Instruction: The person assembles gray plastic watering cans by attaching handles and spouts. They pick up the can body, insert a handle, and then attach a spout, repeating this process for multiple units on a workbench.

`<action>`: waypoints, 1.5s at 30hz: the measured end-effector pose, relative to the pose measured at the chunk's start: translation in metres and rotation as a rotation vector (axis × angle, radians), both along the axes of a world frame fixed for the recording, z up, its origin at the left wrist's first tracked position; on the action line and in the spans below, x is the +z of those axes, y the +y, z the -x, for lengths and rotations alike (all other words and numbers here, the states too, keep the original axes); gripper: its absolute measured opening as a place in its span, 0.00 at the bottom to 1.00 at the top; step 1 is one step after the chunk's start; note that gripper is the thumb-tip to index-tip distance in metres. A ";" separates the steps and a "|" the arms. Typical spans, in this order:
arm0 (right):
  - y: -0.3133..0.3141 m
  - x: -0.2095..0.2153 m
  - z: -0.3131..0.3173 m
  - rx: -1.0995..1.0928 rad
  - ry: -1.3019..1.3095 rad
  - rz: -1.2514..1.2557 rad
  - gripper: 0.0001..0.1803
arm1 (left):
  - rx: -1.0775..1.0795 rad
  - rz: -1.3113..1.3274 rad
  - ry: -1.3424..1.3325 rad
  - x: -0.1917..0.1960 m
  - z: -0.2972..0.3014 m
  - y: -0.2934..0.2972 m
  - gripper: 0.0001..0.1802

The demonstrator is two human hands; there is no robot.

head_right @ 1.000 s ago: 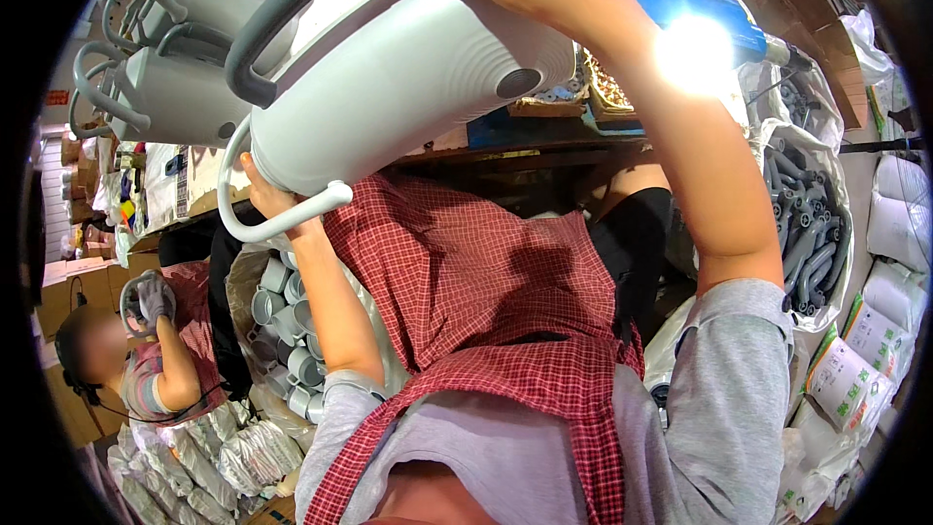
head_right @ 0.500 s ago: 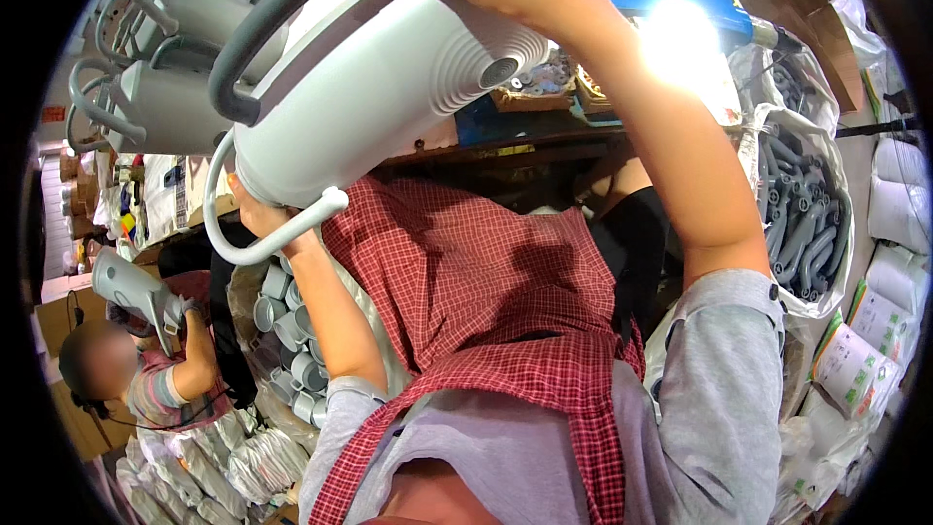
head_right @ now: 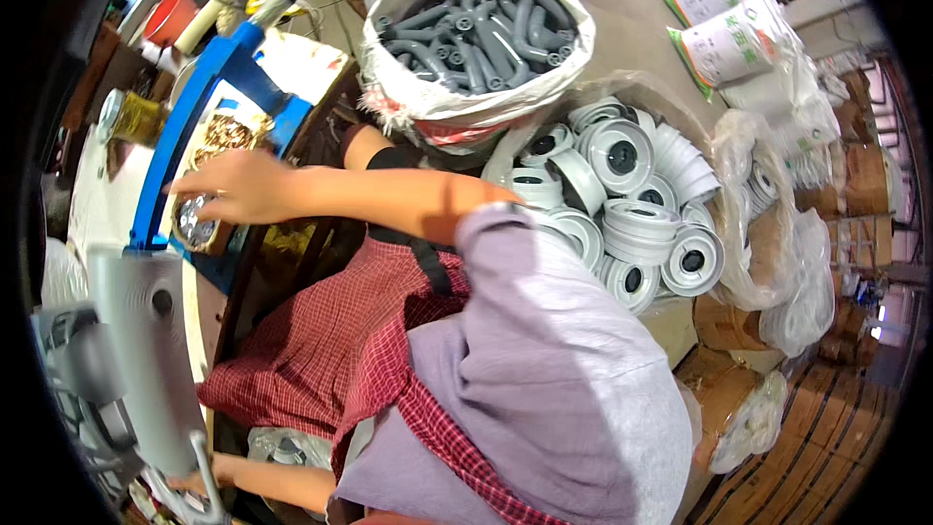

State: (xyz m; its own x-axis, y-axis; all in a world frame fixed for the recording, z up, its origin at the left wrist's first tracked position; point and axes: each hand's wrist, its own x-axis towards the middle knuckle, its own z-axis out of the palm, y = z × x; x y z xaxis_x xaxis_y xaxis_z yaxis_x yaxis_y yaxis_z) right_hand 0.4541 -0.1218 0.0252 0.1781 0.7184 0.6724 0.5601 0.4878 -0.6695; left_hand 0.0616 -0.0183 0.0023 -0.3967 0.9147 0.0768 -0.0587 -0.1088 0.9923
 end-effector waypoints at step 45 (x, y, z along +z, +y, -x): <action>-0.051 0.018 0.032 0.163 0.362 0.133 0.36 | 0.240 0.121 -0.425 -0.008 0.045 -0.179 0.26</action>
